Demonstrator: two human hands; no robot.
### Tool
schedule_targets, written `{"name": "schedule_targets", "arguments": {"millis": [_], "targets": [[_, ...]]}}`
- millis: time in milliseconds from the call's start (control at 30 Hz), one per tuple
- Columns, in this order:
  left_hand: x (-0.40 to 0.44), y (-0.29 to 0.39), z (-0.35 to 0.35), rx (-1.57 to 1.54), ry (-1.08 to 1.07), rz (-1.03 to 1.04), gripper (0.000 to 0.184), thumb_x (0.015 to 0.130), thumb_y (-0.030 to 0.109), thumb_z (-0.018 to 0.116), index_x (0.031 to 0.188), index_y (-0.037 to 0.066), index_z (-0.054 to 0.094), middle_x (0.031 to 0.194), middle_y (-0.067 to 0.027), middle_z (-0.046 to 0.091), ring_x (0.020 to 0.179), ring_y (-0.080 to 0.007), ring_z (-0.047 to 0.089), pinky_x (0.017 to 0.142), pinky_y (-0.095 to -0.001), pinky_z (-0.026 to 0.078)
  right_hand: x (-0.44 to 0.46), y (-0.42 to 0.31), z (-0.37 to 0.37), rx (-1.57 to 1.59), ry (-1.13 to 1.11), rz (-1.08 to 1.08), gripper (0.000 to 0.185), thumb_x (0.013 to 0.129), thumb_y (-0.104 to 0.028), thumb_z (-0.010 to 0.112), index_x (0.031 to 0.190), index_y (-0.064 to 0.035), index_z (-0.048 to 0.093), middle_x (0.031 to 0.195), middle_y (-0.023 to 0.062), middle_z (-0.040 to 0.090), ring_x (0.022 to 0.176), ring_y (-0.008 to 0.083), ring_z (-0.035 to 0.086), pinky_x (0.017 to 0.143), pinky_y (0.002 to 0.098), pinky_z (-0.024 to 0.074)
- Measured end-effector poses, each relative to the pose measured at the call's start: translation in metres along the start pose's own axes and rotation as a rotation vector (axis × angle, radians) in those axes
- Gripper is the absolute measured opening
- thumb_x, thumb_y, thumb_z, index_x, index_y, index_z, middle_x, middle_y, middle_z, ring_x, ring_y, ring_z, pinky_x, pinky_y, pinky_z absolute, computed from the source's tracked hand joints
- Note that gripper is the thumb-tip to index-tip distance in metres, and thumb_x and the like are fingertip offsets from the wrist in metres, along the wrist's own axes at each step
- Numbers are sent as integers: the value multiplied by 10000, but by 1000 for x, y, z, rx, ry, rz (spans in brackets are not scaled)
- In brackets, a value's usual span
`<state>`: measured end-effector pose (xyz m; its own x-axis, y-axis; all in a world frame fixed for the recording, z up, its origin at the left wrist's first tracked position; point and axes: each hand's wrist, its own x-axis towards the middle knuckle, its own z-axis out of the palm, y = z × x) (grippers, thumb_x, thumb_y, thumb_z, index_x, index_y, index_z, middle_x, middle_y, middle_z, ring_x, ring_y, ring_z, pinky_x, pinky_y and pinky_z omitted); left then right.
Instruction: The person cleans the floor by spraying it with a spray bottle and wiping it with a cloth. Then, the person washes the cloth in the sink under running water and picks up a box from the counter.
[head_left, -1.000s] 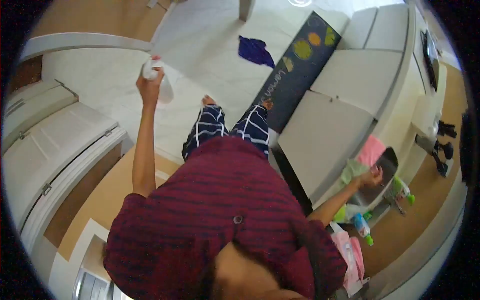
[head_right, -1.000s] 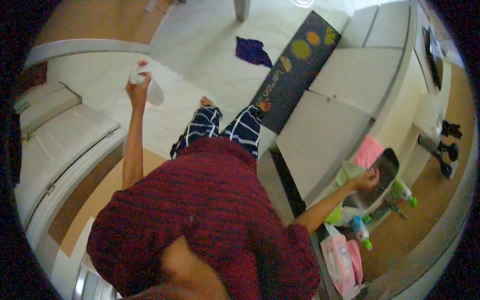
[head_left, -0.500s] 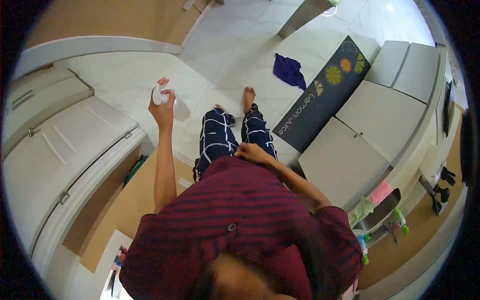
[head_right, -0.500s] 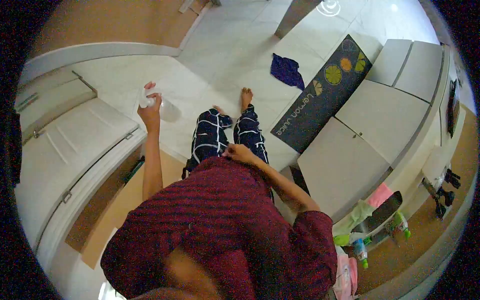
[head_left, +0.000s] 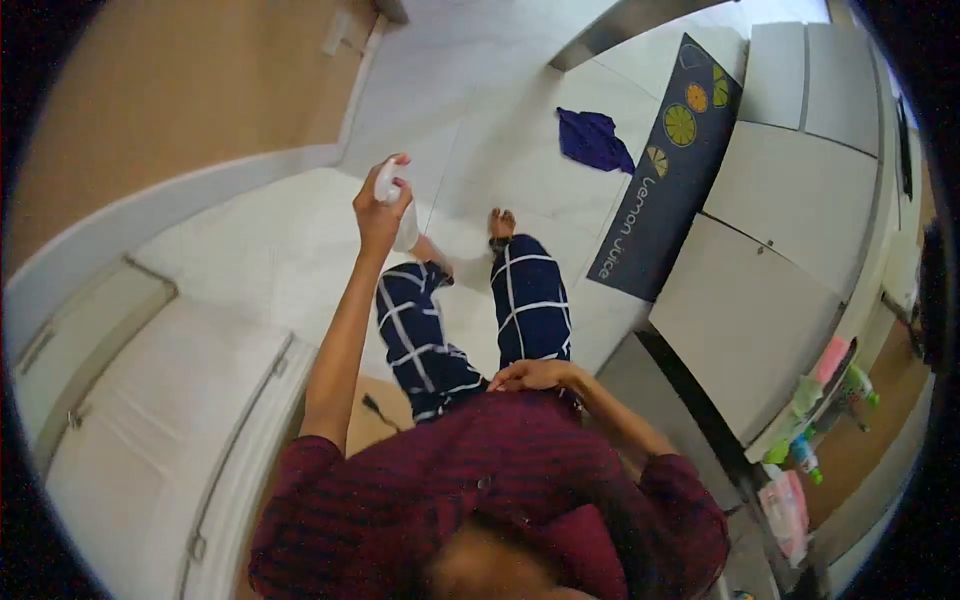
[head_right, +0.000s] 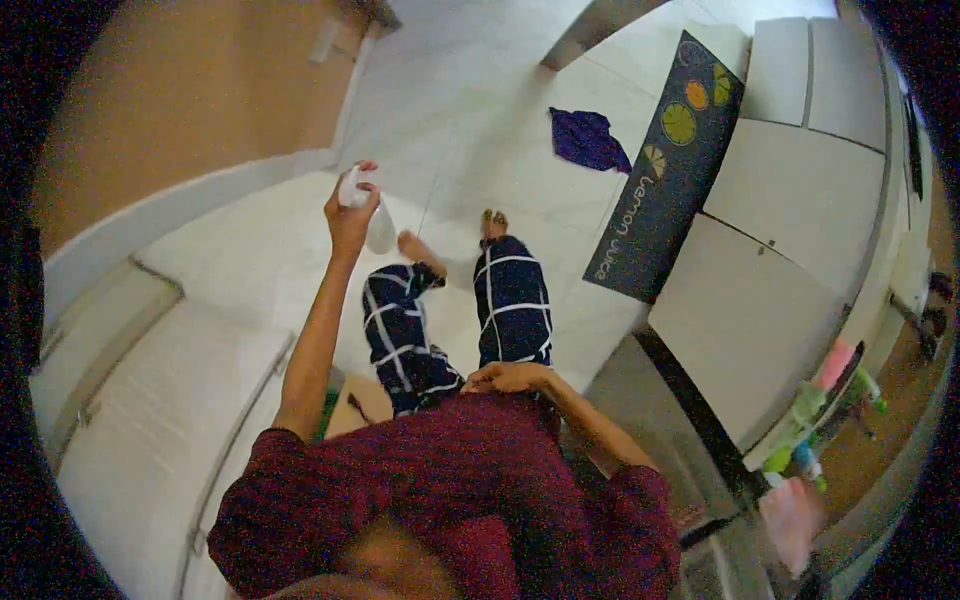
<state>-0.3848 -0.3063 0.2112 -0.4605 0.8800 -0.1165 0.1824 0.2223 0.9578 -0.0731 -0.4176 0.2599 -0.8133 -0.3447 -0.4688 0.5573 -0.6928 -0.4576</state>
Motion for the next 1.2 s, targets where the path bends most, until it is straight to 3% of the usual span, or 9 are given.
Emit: {"name": "schedule_targets", "arguments": {"millis": [167, 267, 400, 633, 767, 833, 900, 1067, 1200], "targets": [[85, -134, 112, 3, -110, 271, 376, 708, -73, 537, 1066, 42, 557, 987, -48, 611, 923, -107, 569, 751, -214, 440, 11, 43, -276, 16, 1150, -666, 285, 849, -235, 494, 1026, -20, 555, 759, 52, 574, 697, 146, 562, 637, 275, 459], [110, -213, 174, -11, -163, 353, 376, 706, -76, 548, 1063, 42, 553, 996, -44, 611, 895, -108, 577, 702, -210, 461, 15, 97, -458, -13, 1815, -493, 192, 811, -69, 474, 949, -29, 602, 714, 71, 594, 650, 135, 571, 570, 252, 475], [127, -272, 227, -35, -140, 498, 358, 712, -81, 554, 1047, 44, 556, 1002, -40, 612, 813, -96, 574, 677, -225, 486, 57, 195, -608, -1200, 2280, -231, 386, 703, 15, 525, 1080, -70, 526, 1006, 65, 552, 941, 199, 539, 733, 300, 462], [112, -329, 280, 4, -226, 593, 346, 752, -38, 570, 1078, 72, 536, 1061, -44, 599, 911, -110, 569, 731, -228, 476, 112, 238, -530, -1050, 2080, 208, 465, 696, -237, 624, 1133, -123, 514, 1045, 80, 488, 980, 252, 469, 820, 440, 347], [105, -344, 295, 82, -299, 546, 355, 748, -31, 576, 1084, 78, 540, 1059, -36, 600, 887, -97, 567, 723, -224, 469, 90, 214, -591, -169, 2390, -526, 735, 796, -591, 450, 1338, -118, 305, 1325, 263, 274, 1213, 410, 269, 961, 587, 175], [106, -340, 302, 67, -306, 495, 380, 735, -33, 569, 1089, 105, 549, 1047, -18, 602, 927, -110, 570, 774, -238, 463, 84, 158, -630, -28, 2499, -16, 843, 777, -685, 331, 1371, -101, 200, 1392, 272, 110, 1271, 434, 146, 975, 611, 107], [107, -341, 306, 76, -323, 457, 383, 731, -29, 568, 1086, 115, 557, 1040, -7, 606, 944, -117, 573, 796, -244, 459, 96, 133, -673, -394, 2709, 306, 846, 776, -703, 265, 1387, -133, 135, 1409, 247, 79, 1282, 435, 115, 979, 613, 95], [113, -332, 306, 138, -372, 366, 333, 740, -4, 577, 1061, 85, 573, 1030, -15, 615, 918, -108, 576, 763, -234, 459, 120, 184, -617, -896, 2383, -90, 651, 834, -532, 405, 1241, -24, 417, 1392, 209, 201, 1287, 376, 167, 1004, 568, 115], [122, -338, 297, 68, -291, 355, 323, 755, -19, 586, 1071, 40, 565, 1044, -36, 603, 865, -82, 553, 695, -209, 455, 109, 258, -583, -772, 2604, 33, 765, 797, -587, 427, 1251, 27, 370, 1391, 235, 179, 1282, 387, 170, 1015, 554, 95]]}}
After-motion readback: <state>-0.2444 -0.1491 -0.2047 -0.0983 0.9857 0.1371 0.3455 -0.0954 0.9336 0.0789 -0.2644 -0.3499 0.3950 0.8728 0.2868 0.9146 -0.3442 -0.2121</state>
